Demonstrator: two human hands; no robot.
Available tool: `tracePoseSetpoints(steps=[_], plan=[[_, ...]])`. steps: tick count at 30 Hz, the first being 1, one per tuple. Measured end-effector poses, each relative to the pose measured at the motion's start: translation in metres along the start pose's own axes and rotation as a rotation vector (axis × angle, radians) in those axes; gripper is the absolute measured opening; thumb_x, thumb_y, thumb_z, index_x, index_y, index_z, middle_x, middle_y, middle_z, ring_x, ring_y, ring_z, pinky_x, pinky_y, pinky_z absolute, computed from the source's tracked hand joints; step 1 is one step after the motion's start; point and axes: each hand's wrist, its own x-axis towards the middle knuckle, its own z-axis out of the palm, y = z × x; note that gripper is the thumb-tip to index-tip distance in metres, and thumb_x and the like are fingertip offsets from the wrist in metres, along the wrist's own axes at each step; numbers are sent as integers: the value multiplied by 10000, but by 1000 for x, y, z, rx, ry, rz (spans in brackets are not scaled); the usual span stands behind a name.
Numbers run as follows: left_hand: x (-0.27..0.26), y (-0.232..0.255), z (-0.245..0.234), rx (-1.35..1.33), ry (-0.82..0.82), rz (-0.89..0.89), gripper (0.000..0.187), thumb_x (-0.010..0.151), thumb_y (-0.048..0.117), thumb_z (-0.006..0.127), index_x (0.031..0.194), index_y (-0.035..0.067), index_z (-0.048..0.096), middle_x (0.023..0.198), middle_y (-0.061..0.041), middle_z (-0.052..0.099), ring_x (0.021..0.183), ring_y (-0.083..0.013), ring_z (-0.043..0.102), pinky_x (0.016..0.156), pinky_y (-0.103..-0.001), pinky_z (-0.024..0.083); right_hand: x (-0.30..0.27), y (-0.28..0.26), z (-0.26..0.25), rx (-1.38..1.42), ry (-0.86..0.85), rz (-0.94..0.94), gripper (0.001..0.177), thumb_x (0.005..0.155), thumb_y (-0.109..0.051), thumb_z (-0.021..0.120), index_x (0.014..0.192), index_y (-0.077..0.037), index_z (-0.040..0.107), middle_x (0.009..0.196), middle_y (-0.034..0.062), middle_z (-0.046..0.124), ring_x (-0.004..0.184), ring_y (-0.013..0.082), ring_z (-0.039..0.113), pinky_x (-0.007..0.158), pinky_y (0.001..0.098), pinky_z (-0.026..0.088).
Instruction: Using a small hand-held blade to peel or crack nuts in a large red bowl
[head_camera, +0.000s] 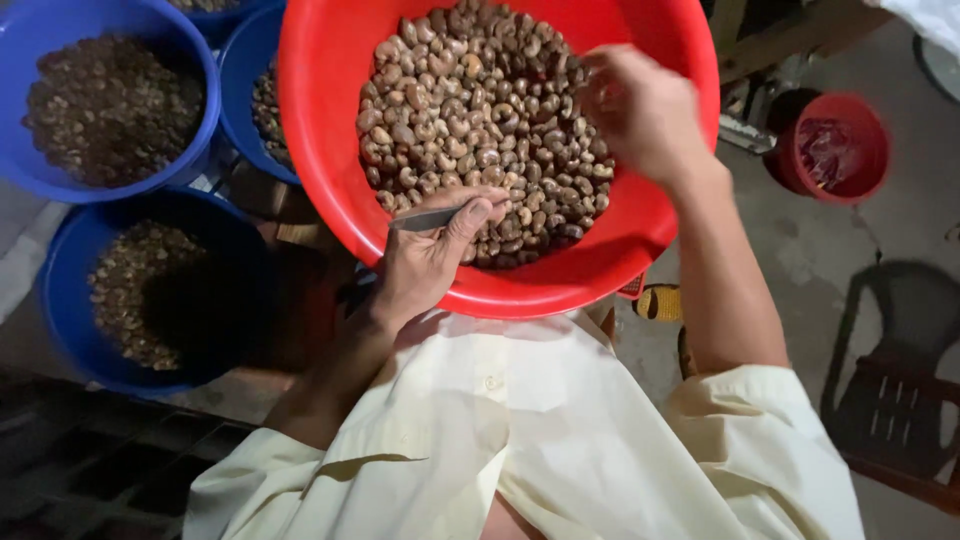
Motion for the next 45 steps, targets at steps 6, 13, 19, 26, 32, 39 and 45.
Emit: tracePoseSetpoints(steps=[6, 13, 19, 26, 32, 39, 45], plan=[[3, -2, 0, 22, -3, 168, 247, 1079, 179, 551, 1169, 21, 719, 1137, -95, 753, 1030, -191, 767, 933, -265, 608, 41, 36, 89, -597, -693, 201, 384, 1126, -229, 386, 1489, -122, 450, 1132, 165, 629, 671, 207, 606, 458, 345, 505], [4, -5, 3, -63, 2, 187, 212, 1067, 142, 594, 1142, -6, 725, 1082, -153, 757, 1020, -232, 733, 891, -343, 619, 15, 68, 123, -614, -622, 36, 259, 1040, -132, 461, 1274, -115, 571, 1082, 175, 648, 816, 392, 709, 593, 537, 554], [9, -14, 3, -149, 84, 291, 206, 1086, 132, 585, 1178, 18, 730, 1125, -205, 753, 1029, -319, 741, 890, -436, 625, 14, 17, 81, -290, -454, 92, 280, 990, -342, 583, 1087, -82, 547, 986, 198, 665, 807, 522, 686, 679, 660, 512], [10, -11, -20, -93, 162, 307, 257, 1142, 264, 513, 1260, 130, 697, 1290, -91, 710, 1068, -181, 704, 852, -344, 629, -9, -113, 25, 514, -284, 225, 138, 1022, -141, 612, 1130, -56, 621, 790, 126, 750, 635, 227, 732, 639, 388, 601], [12, -12, -26, -99, 111, 367, 243, 1114, 233, 558, 1222, 87, 719, 1325, -131, 679, 1200, -262, 683, 982, -442, 610, -17, -114, 43, 847, -151, 294, 157, 1076, -85, 582, 1160, 43, 615, 845, 150, 729, 678, 196, 748, 576, 308, 628], [17, -22, -14, -183, 90, 419, 242, 1128, 178, 541, 1277, 44, 678, 1332, -185, 663, 1277, -349, 627, 1092, -516, 531, -26, -128, 43, 1022, -74, 439, 210, 1031, -20, 613, 1177, 131, 614, 909, 223, 741, 742, 258, 774, 678, 379, 681], [16, -14, -11, -178, 49, 418, 235, 1112, 142, 574, 1280, 4, 666, 1305, -204, 682, 1272, -344, 635, 1110, -542, 515, -40, -128, 50, 1095, 68, 497, 168, 1004, 14, 655, 1122, 133, 642, 874, 219, 742, 749, 249, 774, 665, 365, 688]])
